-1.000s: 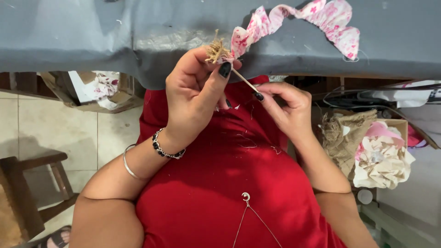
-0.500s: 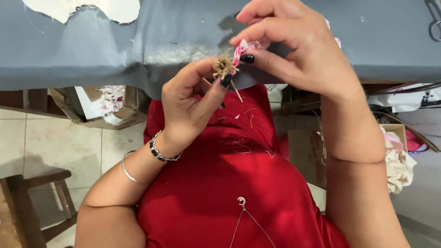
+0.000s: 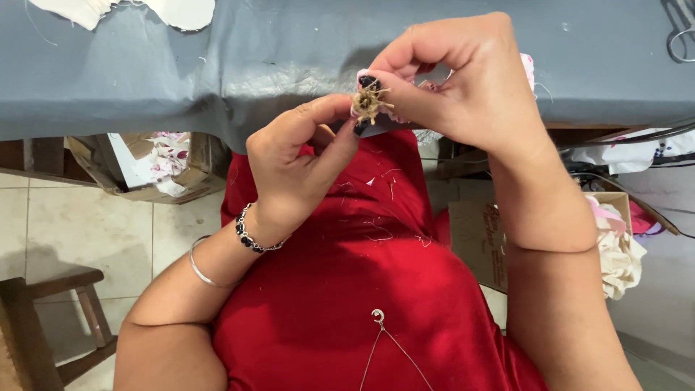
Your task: Assembling a decorative fabric flower by applying glue and folding fabric petals.
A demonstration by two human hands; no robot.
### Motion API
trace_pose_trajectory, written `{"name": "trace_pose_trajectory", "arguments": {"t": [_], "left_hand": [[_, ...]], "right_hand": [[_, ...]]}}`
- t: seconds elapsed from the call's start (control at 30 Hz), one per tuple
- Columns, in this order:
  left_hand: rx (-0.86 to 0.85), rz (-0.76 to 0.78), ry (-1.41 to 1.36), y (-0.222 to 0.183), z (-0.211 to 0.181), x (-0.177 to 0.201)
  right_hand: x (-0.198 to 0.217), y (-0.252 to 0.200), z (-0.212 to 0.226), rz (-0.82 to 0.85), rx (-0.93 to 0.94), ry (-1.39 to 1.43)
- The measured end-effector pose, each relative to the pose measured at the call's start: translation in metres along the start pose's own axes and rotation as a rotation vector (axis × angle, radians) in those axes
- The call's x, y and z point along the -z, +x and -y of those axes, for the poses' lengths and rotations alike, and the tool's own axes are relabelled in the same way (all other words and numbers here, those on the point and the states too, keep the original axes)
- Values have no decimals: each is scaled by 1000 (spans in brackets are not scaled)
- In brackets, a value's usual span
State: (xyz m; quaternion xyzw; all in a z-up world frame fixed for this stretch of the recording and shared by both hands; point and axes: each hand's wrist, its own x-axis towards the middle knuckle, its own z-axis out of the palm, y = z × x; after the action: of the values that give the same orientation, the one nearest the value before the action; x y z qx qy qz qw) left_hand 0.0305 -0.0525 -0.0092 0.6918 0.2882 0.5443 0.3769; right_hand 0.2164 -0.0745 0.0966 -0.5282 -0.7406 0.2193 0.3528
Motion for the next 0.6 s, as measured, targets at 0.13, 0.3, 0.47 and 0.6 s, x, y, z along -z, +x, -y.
{"name": "trace_pose_trajectory", "arguments": {"t": [0.13,0.3,0.47,0.6], "left_hand": [[-3,-13,-14,-2,3,2],[-19,0,32,-5,-1,5],[-66,12,-46,-9,-2,6],[-87,-27,-55,-9,0,5]], "right_hand": [[1,-5,0,50,-63,207],[-12,-16,-11,-19,26,234],[-22,-31,-22,-124,121,182],[-24,-39,-24,-126,90,169]]}}
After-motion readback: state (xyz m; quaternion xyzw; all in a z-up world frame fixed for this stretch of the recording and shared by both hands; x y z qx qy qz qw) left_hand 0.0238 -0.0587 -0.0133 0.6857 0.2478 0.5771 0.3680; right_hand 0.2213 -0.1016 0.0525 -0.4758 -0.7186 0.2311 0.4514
